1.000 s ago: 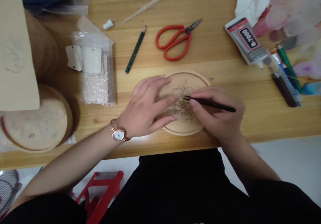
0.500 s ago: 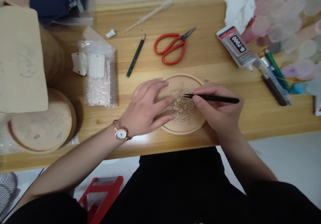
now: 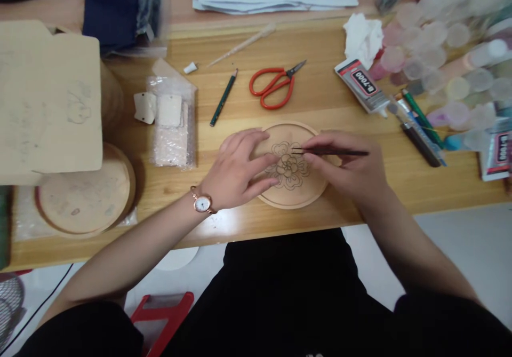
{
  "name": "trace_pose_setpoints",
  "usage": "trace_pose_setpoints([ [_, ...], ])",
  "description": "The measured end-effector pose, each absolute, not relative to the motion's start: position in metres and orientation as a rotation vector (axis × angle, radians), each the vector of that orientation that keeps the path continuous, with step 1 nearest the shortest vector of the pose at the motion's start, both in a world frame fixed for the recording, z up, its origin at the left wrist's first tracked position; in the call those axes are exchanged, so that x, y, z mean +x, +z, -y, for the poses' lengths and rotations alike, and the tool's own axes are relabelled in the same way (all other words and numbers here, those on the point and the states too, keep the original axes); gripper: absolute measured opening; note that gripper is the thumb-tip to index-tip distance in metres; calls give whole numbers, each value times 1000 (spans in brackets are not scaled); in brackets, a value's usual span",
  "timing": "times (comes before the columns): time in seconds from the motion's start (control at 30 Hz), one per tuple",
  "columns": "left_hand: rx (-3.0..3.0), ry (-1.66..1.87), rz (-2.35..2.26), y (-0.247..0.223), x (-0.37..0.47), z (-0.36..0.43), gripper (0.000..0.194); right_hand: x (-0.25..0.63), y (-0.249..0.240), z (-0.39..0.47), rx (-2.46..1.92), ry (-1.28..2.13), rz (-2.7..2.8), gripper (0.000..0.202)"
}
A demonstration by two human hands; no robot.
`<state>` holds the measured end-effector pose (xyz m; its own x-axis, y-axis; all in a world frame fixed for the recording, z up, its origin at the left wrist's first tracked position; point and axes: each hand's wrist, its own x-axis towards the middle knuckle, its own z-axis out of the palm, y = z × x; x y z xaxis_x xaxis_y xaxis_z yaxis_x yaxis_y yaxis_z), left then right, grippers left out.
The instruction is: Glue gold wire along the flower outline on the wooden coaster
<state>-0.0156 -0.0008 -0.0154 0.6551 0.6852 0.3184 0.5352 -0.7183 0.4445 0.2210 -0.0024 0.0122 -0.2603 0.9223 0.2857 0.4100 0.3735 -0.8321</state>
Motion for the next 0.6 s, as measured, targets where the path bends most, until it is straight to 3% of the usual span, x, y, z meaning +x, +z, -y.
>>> trace_pose_setpoints([
  [0.3,2465,731,-964,-15,-17,0,44,222,10,5,-1040,301,2190,28],
  [0.6,2587,889,-868,-14,-18,2,27,224,-1,9,-1083,3,2487,25],
])
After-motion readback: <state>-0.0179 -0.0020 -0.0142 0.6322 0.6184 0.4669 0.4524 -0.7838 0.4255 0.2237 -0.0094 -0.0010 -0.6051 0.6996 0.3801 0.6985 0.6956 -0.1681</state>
